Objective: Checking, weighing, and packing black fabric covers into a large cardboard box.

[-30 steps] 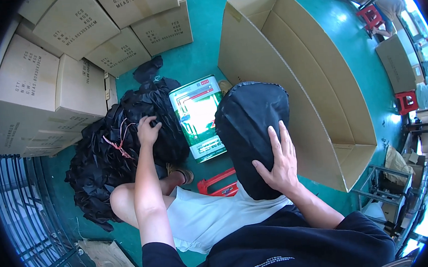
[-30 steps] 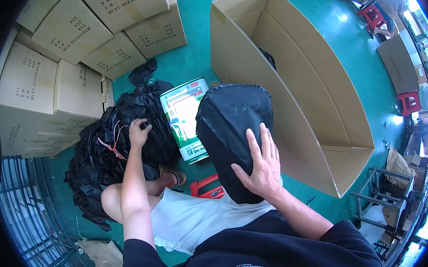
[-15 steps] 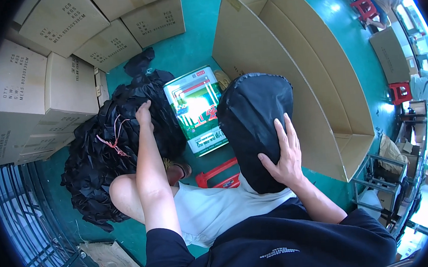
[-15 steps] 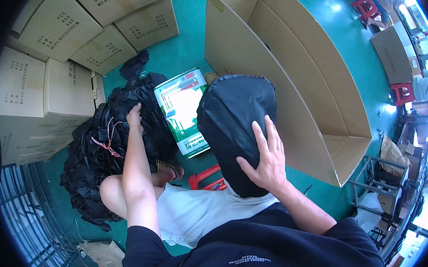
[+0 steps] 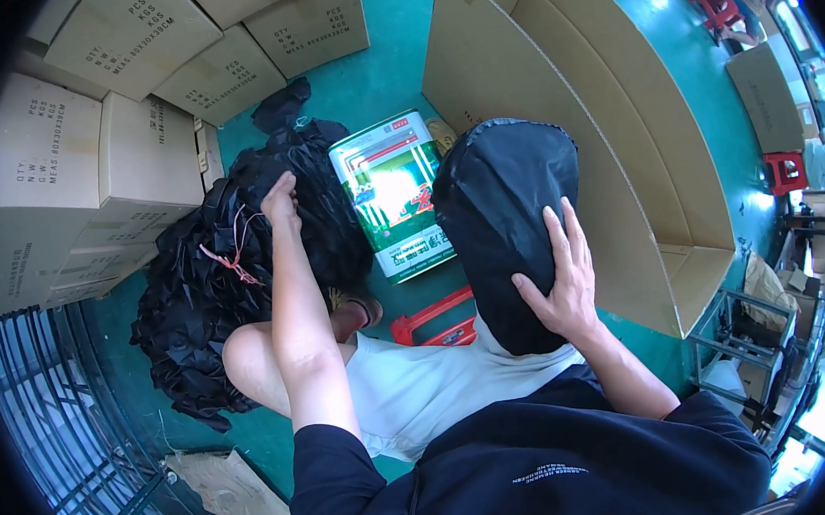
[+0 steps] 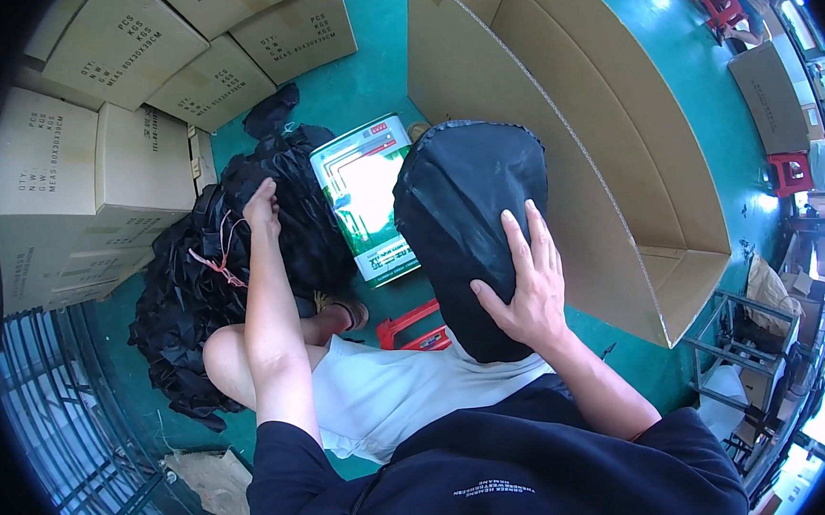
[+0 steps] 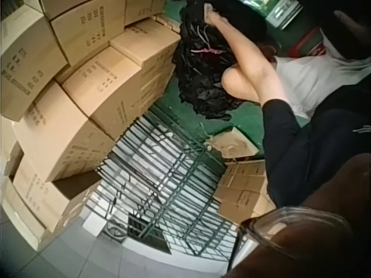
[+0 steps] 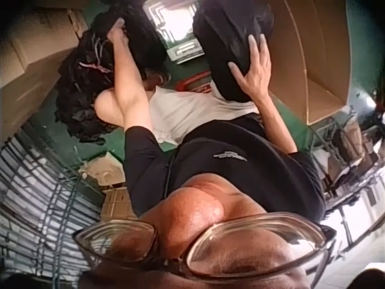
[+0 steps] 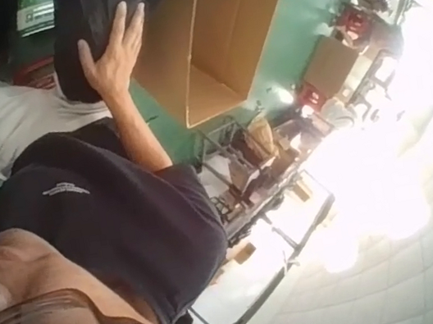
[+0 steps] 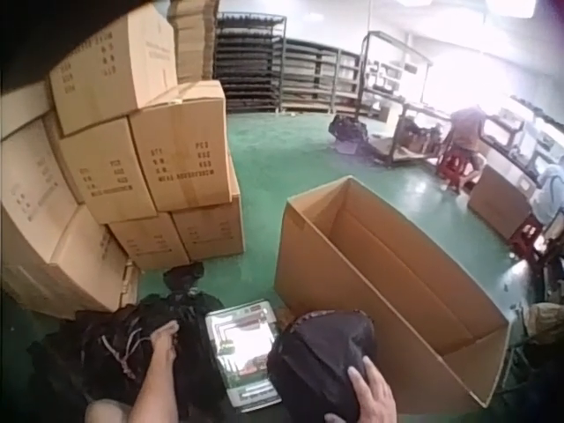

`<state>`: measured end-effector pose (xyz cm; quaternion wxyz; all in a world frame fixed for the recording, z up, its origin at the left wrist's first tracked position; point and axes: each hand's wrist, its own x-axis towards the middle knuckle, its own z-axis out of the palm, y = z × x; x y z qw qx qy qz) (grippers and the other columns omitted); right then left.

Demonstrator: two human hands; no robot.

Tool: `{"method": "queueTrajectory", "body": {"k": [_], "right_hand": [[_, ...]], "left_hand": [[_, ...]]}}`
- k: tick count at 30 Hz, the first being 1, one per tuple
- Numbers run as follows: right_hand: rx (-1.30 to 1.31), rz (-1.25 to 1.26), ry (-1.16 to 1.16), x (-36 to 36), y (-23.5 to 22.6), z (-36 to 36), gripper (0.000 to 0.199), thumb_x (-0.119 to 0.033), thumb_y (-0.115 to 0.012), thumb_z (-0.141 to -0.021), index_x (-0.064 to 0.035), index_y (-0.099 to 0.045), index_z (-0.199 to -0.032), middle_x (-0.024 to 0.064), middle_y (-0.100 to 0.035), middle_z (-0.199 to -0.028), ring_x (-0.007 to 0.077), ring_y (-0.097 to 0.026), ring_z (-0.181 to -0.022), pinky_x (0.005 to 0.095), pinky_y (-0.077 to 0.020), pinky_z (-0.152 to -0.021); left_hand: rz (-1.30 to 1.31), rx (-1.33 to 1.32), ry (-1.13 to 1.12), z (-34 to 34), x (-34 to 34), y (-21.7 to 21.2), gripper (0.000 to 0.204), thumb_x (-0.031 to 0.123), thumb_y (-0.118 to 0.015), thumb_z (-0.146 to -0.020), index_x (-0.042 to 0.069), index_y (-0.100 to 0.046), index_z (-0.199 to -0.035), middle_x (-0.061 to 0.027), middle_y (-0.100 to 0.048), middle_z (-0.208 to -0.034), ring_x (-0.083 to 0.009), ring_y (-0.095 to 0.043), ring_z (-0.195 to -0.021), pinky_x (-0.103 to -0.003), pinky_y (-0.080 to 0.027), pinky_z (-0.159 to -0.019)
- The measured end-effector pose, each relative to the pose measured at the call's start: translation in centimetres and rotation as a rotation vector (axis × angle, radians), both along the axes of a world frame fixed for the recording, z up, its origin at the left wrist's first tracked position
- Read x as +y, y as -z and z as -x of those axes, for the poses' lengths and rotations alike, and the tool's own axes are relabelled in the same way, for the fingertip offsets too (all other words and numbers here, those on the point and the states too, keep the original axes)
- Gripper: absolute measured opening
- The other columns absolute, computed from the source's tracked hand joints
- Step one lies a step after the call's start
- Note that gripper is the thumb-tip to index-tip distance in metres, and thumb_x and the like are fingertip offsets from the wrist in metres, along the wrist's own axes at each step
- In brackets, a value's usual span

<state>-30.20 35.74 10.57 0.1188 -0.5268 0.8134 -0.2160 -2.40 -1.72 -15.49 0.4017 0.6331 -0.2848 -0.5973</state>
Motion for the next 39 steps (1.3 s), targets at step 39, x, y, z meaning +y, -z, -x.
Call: {"method": "queueTrajectory", "body": {"k": [39], "right_hand": [[-1.255, 0.712, -0.049, -2.4, -1.8, 2.5, 0.061, -0.044, -0.049, -0.098, -0.0039, -0.038, -0.143, 0.0154, -0.048, -0.141, 0.0294, -0.049, -0.128, 0.0453, -0.0357, -0.111]], "left_hand": [[1.390, -0.101, 0.489, 15.6, 21.8, -33.9, 0.047, 0.006, -0.075, -0.077, -0.001, -0.052, -0.117, -0.0200, -0.054, -0.118, -0.0336, -0.054, -0.110, -0.042, -0.041, -0.096]]}}
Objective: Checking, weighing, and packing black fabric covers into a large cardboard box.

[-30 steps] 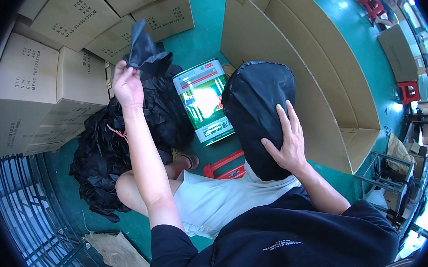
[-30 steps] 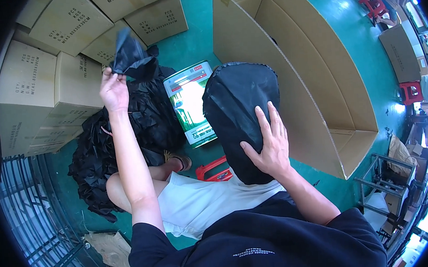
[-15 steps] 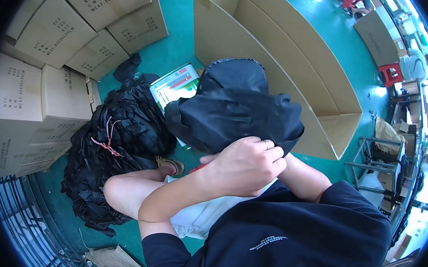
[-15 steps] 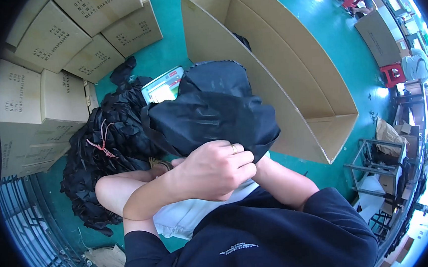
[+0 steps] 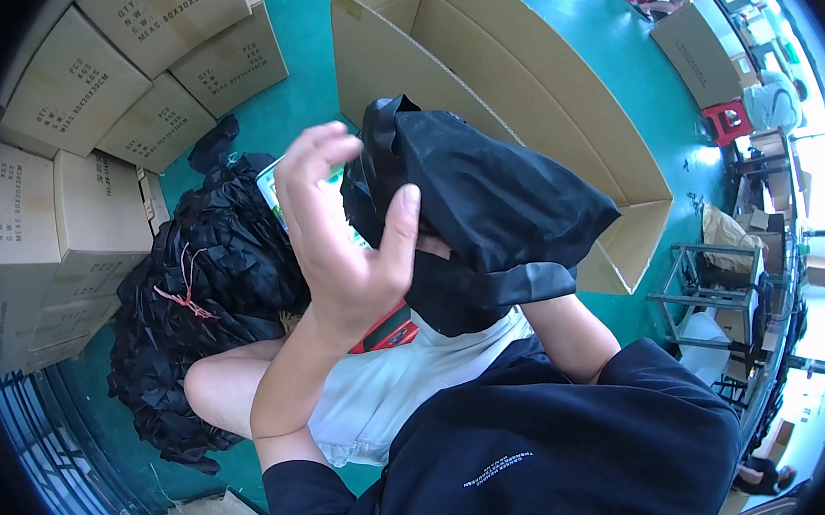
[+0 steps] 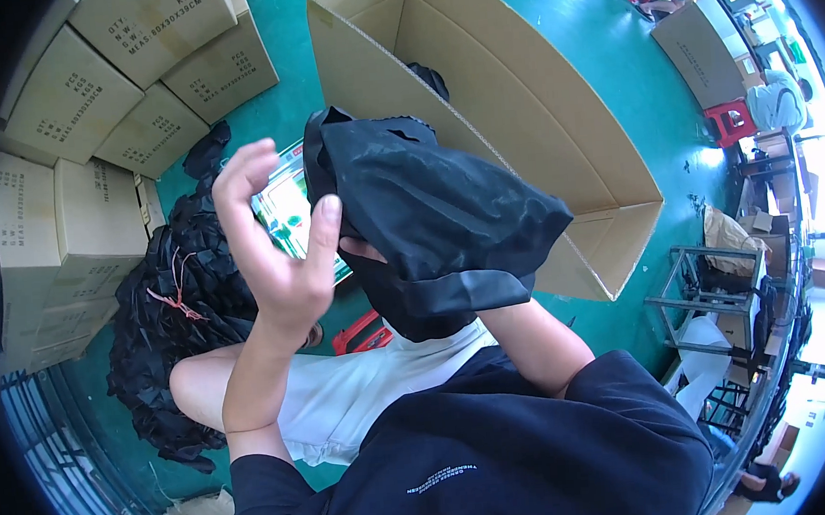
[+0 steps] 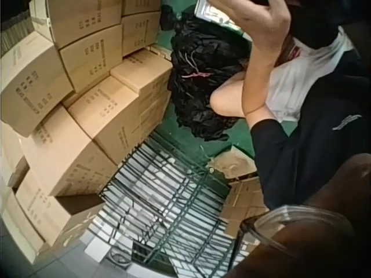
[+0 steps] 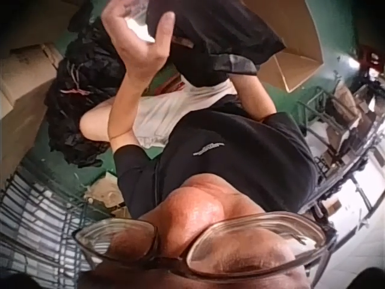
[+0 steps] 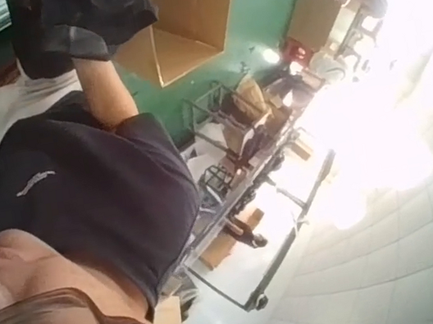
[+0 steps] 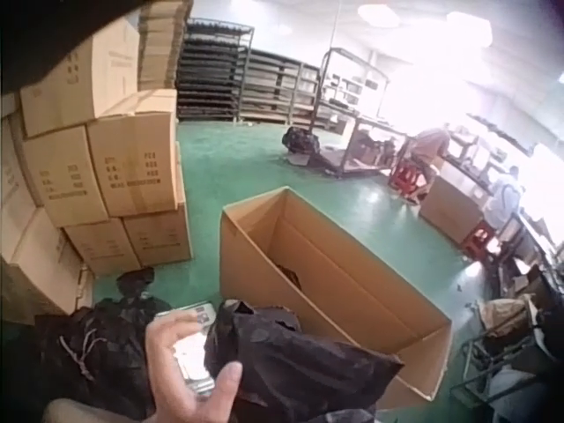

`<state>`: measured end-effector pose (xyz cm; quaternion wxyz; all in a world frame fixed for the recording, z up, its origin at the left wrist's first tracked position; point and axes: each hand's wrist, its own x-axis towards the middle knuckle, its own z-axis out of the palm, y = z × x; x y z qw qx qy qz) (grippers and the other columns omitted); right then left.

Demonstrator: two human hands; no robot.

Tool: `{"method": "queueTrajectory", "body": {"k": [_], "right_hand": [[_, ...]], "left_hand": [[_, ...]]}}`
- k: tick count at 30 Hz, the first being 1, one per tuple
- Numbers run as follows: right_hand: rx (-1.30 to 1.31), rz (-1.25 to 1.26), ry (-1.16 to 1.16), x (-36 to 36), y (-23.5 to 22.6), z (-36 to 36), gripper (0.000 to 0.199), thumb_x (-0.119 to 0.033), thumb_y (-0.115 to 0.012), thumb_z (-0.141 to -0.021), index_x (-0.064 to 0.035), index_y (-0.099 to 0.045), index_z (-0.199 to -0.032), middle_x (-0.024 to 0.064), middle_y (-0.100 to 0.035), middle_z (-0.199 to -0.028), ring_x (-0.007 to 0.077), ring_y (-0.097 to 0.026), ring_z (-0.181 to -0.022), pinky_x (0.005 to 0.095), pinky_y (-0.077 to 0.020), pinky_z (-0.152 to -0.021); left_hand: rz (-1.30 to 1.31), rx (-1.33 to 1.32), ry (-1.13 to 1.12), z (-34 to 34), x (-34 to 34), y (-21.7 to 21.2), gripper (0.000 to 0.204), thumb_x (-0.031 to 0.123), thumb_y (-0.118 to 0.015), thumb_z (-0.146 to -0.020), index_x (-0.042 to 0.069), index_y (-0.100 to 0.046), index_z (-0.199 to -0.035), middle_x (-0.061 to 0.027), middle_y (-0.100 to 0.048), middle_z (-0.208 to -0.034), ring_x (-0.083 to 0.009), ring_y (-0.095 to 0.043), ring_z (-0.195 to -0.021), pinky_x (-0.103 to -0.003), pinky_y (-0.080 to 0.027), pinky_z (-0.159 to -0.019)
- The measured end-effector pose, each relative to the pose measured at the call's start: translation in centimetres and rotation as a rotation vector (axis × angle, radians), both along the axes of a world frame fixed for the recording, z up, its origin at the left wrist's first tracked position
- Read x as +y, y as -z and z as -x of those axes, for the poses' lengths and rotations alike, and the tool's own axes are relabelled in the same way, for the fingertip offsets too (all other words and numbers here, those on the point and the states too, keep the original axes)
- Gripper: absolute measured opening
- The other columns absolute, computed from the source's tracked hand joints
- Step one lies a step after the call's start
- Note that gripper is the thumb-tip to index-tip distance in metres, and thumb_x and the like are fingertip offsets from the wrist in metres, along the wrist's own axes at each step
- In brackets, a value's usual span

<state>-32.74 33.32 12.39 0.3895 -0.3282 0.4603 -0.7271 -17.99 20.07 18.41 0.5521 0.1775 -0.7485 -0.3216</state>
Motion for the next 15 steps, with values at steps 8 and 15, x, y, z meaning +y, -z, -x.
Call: {"method": "queueTrajectory", "body": {"k": [8, 15], "right_hand": [[-0.024, -0.036, 0.040, 2.7, 0.7, -2.5, 0.063, -0.046, -0.049, -0.097, -0.0033, -0.039, -0.143, 0.0156, -0.049, -0.140, 0.0296, -0.050, -0.127, 0.0455, -0.0363, -0.111], [-0.136, -0.142, -0.136, 4.0, 3.3, -5.3, 0.064, -0.047, -0.049, -0.097, -0.0028, -0.040, -0.142, 0.0158, -0.050, -0.139, 0.0298, -0.051, -0.126, 0.0456, -0.0368, -0.111]], "left_hand": [[-1.016, 0.002, 0.571, -1.1, -1.2, 1.9, 0.040, 0.000, -0.060, -0.091, -0.003, -0.048, -0.129, -0.0096, -0.061, -0.116, -0.0143, -0.061, -0.101, -0.026, -0.049, -0.086], [-1.084, 0.062, 0.397, -7.9, 4.3, 5.9, 0.051, 0.006, -0.070, -0.085, -0.002, -0.050, -0.132, -0.0034, -0.061, -0.120, -0.0100, -0.055, -0.109, -0.026, -0.041, -0.097]]}}
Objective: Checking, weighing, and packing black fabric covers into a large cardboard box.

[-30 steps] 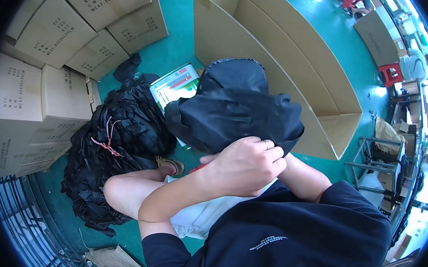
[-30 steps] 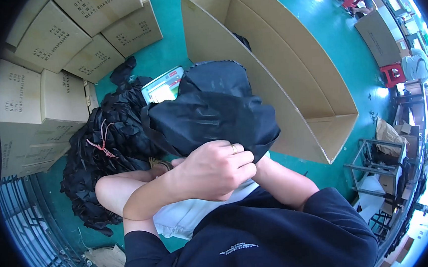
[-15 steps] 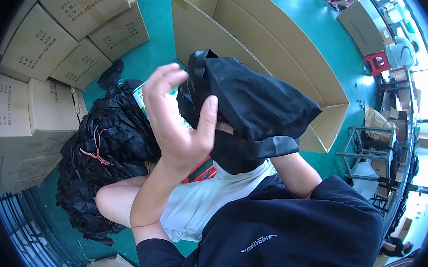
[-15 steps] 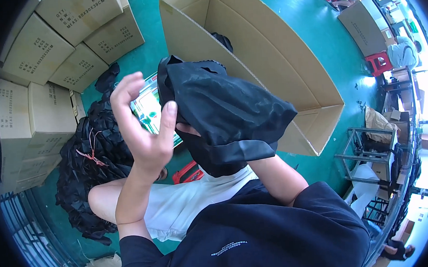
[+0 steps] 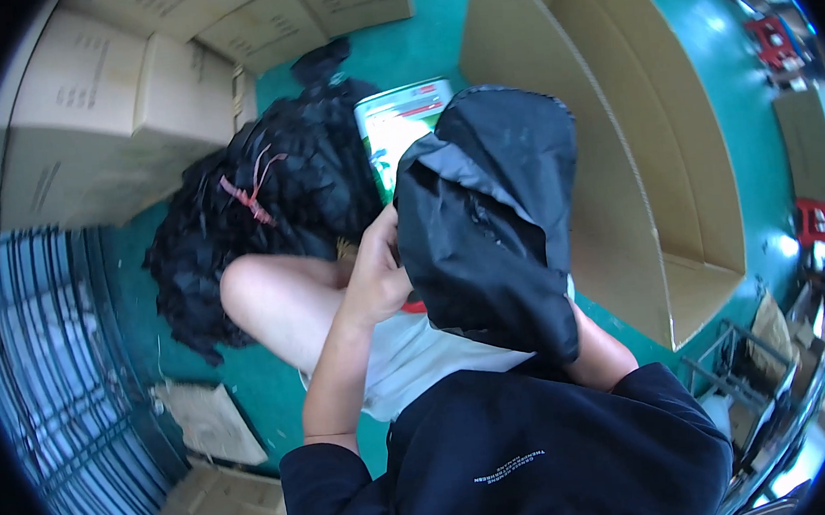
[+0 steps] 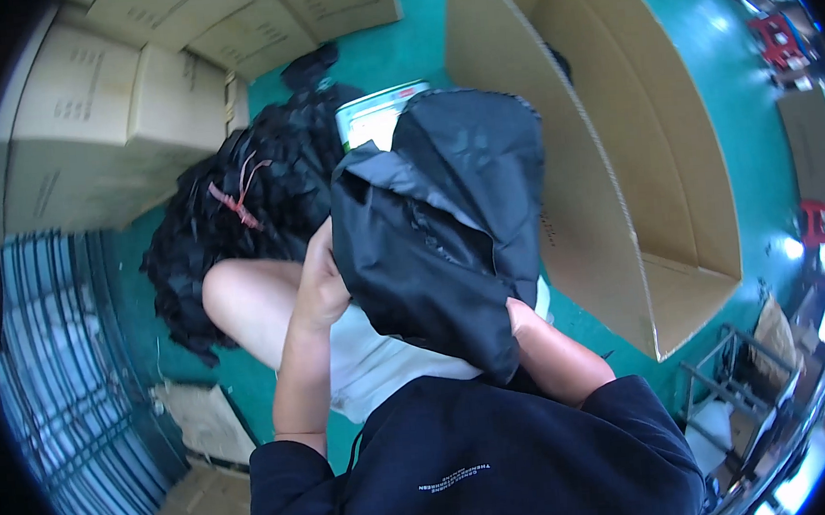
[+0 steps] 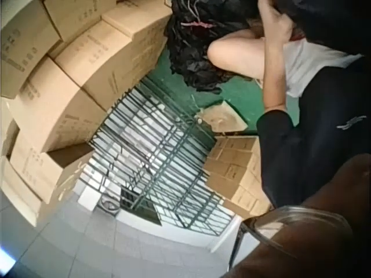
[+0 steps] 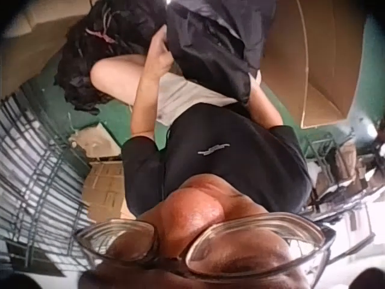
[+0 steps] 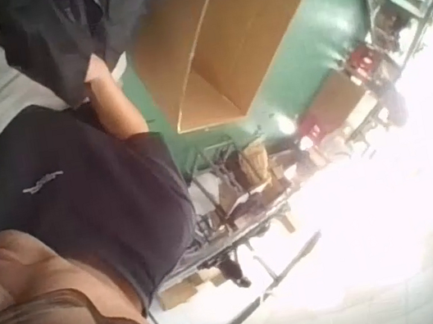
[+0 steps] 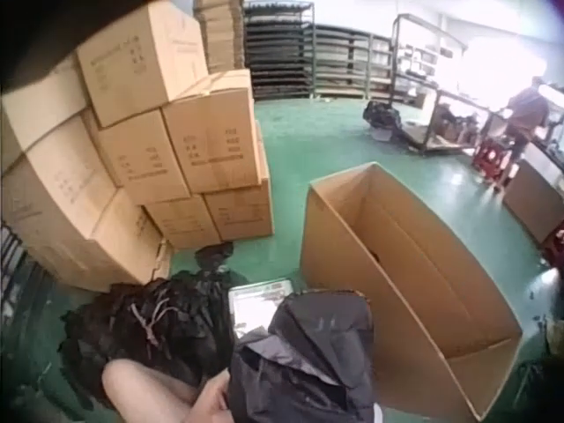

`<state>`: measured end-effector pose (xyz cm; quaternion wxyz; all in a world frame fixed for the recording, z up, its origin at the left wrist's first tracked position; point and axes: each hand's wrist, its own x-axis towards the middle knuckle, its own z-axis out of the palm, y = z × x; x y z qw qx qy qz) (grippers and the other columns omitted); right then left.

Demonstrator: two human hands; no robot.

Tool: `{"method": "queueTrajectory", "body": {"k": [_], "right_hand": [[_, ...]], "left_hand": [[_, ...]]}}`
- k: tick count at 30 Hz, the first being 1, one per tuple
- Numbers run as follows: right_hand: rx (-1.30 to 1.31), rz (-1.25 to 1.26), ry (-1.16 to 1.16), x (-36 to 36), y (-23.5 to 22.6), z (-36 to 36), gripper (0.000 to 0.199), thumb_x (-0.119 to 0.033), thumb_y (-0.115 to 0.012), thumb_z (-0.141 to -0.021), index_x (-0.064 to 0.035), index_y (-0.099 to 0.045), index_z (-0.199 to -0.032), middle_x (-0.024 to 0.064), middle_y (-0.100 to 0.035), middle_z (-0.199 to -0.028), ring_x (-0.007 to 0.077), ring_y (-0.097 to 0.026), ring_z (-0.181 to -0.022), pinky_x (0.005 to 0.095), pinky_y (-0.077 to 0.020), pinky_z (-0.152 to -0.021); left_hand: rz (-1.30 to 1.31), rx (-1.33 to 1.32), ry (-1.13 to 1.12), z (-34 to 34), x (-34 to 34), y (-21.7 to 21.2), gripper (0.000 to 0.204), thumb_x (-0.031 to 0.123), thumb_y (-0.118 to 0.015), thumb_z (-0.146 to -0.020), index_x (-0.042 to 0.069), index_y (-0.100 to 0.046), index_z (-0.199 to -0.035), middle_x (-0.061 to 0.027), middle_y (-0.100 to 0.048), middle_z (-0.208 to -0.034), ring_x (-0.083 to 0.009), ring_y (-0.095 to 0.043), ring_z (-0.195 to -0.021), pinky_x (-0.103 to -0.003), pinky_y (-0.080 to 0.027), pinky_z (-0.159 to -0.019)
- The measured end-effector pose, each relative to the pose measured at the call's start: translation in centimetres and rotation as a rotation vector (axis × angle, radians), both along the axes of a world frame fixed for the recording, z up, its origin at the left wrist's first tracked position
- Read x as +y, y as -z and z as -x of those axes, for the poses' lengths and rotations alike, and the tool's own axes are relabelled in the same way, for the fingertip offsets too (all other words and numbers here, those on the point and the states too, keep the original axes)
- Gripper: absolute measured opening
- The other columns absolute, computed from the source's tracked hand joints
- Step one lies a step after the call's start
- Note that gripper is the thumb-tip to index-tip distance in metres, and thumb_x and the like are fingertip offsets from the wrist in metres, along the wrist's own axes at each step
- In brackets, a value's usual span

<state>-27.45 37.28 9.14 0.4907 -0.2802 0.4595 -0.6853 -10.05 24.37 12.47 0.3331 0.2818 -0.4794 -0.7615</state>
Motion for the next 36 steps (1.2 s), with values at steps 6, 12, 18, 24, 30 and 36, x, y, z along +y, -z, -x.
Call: {"method": "queueTrajectory", "body": {"k": [6, 12, 18, 24, 30, 36], "right_hand": [[0.004, -0.098, -0.202, -2.2, 0.7, -2.8, 0.065, -0.048, -0.050, -0.096, -0.0023, -0.040, -0.141, 0.0159, -0.050, -0.139, 0.0299, -0.051, -0.126, 0.0457, -0.0372, -0.111], [0.046, -0.169, -0.356, -1.0, 1.8, 0.5, 0.066, -0.049, -0.050, -0.095, -0.0019, -0.041, -0.141, 0.0160, -0.051, -0.138, 0.0300, -0.052, -0.125, 0.0459, -0.0376, -0.110], [0.108, -0.210, -0.398, -0.9, 2.8, 1.3, 0.067, -0.050, -0.051, -0.095, -0.0014, -0.042, -0.140, 0.0162, -0.052, -0.137, 0.0301, -0.052, -0.124, 0.0460, -0.0380, -0.110], [0.217, -0.254, -0.400, -0.7, 2.6, 0.3, 0.068, -0.051, -0.051, -0.094, -0.0010, -0.042, -0.139, 0.0163, -0.052, -0.136, 0.0303, -0.053, -0.124, 0.0461, -0.0384, -0.110], [0.346, -0.285, -0.399, -1.9, 2.9, -0.8, 0.069, -0.052, -0.051, -0.094, -0.0005, -0.043, -0.139, 0.0164, -0.053, -0.136, 0.0304, -0.053, -0.123, 0.0462, -0.0389, -0.110], [-0.434, -0.045, -1.052, -3.9, 0.4, 1.2, 0.089, -0.042, -0.084, -0.052, 0.0136, -0.058, -0.117, 0.0255, -0.064, -0.114, 0.0348, -0.062, -0.109, 0.0405, -0.0422, -0.104]], "left_hand": [[-0.020, -0.085, -0.376, -4.6, 6.6, 1.4, 0.035, 0.000, -0.062, -0.087, -0.003, -0.057, -0.122, -0.0041, -0.064, -0.115, -0.0110, -0.058, -0.104, -0.025, -0.044, -0.093], [-0.039, -0.048, -0.431, -6.8, 9.9, 0.5, 0.037, 0.001, -0.052, -0.090, -0.007, -0.056, -0.125, -0.0064, -0.066, -0.112, -0.0128, -0.060, -0.101, -0.024, -0.046, -0.088], [0.125, -0.217, -0.395, -7.0, 11.9, -0.9, 0.043, -0.001, -0.045, -0.080, -0.008, -0.058, -0.121, -0.0107, -0.067, -0.107, -0.0149, -0.060, -0.098, -0.027, -0.045, -0.089], [0.246, -0.373, -0.402, -7.6, 12.5, -2.9, 0.038, -0.002, -0.043, -0.087, -0.011, -0.057, -0.121, -0.0112, -0.068, -0.106, -0.0145, -0.060, -0.097, -0.026, -0.044, -0.089], [0.260, -0.313, -0.433, -8.1, 12.8, -2.0, 0.036, 0.005, -0.050, -0.089, -0.007, -0.058, -0.122, -0.0199, -0.068, -0.096, -0.0246, -0.067, -0.086, -0.031, -0.048, -0.078], [0.359, -0.317, -0.365, -7.7, 13.0, -2.6, 0.037, 0.006, -0.051, -0.089, -0.005, -0.060, -0.123, -0.0229, -0.068, -0.109, -0.0387, -0.066, -0.097, -0.038, -0.050, -0.086]]}}
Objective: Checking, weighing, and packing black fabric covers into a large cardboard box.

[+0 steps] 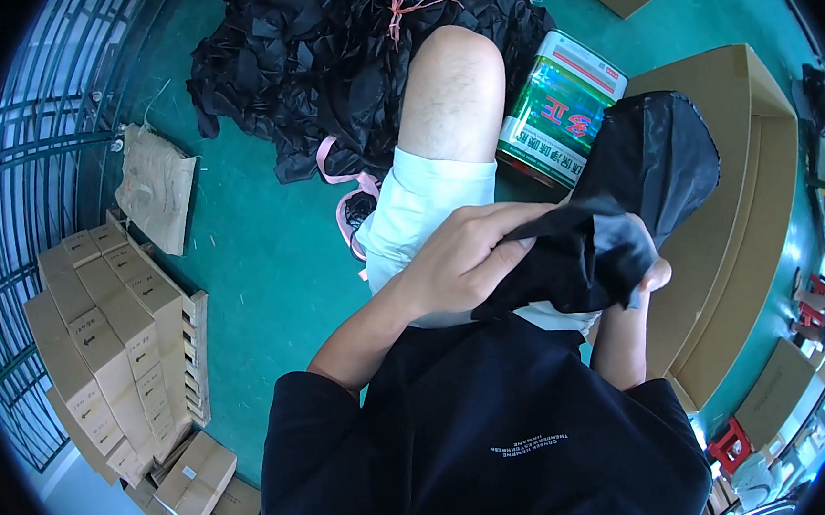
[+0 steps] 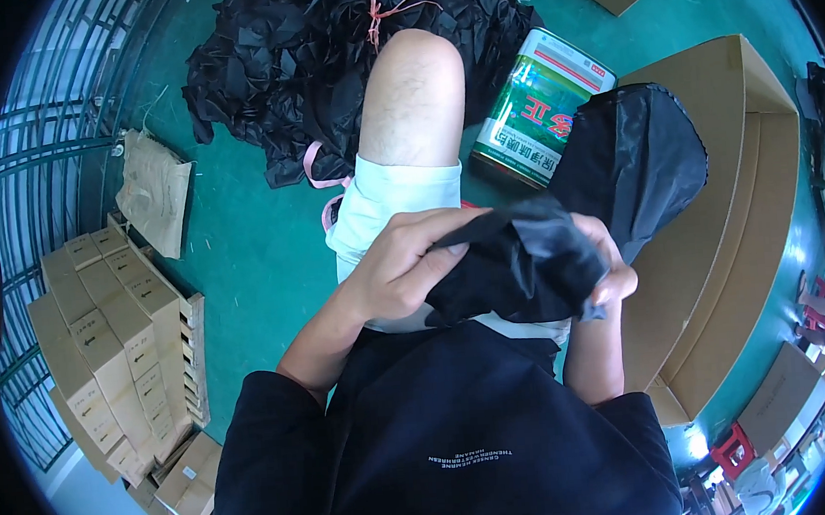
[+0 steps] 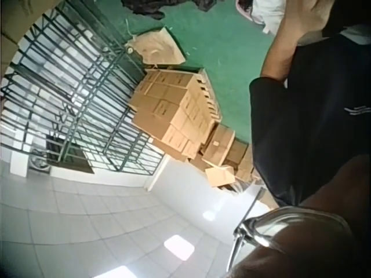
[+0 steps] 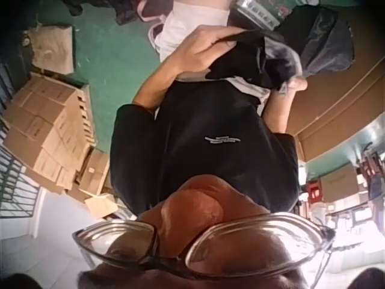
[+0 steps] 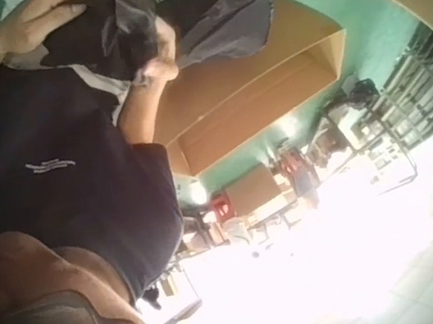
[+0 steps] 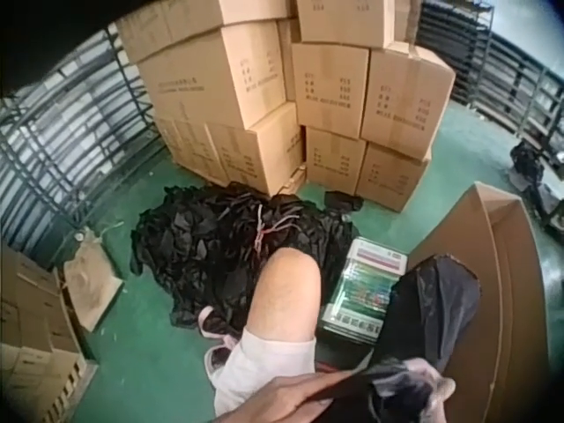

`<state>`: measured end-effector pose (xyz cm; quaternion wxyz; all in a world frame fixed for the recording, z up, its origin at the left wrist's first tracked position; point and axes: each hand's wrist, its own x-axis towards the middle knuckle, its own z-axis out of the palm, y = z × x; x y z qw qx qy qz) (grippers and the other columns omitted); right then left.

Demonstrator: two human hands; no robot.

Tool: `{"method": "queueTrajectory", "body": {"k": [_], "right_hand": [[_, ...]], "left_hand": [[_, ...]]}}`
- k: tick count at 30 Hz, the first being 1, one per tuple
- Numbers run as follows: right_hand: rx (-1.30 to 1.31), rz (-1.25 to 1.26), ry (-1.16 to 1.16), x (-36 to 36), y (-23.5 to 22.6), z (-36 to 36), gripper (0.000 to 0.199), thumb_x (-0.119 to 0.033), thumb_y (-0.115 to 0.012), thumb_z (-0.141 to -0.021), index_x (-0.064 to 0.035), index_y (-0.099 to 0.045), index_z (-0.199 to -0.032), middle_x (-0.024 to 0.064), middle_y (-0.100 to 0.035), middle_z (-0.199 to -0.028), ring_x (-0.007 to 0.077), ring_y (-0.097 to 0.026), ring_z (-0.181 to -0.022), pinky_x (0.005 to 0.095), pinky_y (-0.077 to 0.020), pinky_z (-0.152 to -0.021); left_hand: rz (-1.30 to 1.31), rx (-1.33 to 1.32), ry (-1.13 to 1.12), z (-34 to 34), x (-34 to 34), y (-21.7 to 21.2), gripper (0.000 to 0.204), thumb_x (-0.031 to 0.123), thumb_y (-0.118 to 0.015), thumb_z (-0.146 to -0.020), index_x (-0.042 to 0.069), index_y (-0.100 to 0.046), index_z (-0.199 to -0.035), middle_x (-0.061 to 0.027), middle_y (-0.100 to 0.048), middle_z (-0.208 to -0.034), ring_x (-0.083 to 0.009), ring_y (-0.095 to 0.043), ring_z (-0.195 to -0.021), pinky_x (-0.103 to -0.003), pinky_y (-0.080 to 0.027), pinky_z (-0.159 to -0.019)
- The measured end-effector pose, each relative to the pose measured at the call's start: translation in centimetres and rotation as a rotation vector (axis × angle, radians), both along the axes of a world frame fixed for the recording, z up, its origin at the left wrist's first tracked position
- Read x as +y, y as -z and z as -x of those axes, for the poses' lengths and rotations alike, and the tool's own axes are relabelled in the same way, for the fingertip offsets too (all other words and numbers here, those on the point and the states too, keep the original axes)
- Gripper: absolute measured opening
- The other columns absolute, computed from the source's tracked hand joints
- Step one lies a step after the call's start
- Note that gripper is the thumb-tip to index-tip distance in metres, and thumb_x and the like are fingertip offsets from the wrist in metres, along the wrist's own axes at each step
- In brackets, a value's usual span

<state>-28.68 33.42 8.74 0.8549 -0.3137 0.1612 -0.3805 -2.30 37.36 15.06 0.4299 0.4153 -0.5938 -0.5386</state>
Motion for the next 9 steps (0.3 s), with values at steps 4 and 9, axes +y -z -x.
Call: {"method": "queueTrajectory", "body": {"k": [4, 9], "right_hand": [[0.070, -0.005, -0.027, -0.5, -3.7, -1.3, 0.079, -0.029, -0.082, -0.052, 0.0173, -0.061, -0.112, 0.0216, -0.067, -0.110, 0.0267, -0.066, -0.098, 0.0317, -0.0447, -0.095], [0.395, 0.362, -0.338, -1.8, -3.9, -0.7, 0.050, -0.027, -0.076, -0.075, 0.0073, -0.066, -0.110, 0.0154, -0.071, -0.095, 0.0216, -0.067, -0.084, 0.0274, -0.0477, -0.079]], "left_hand": [[0.023, -0.021, 0.020, -0.4, 0.1, 0.4, 0.039, 0.004, -0.052, -0.086, -0.004, -0.061, -0.123, -0.0221, -0.068, -0.111, -0.0377, -0.067, -0.098, -0.038, -0.051, -0.087], [0.015, -0.046, 0.080, -1.1, 0.0, 0.4, 0.044, 0.003, -0.049, -0.083, -0.005, -0.061, -0.125, -0.0211, -0.068, -0.115, -0.0347, -0.067, -0.107, -0.036, -0.048, -0.096]]}}
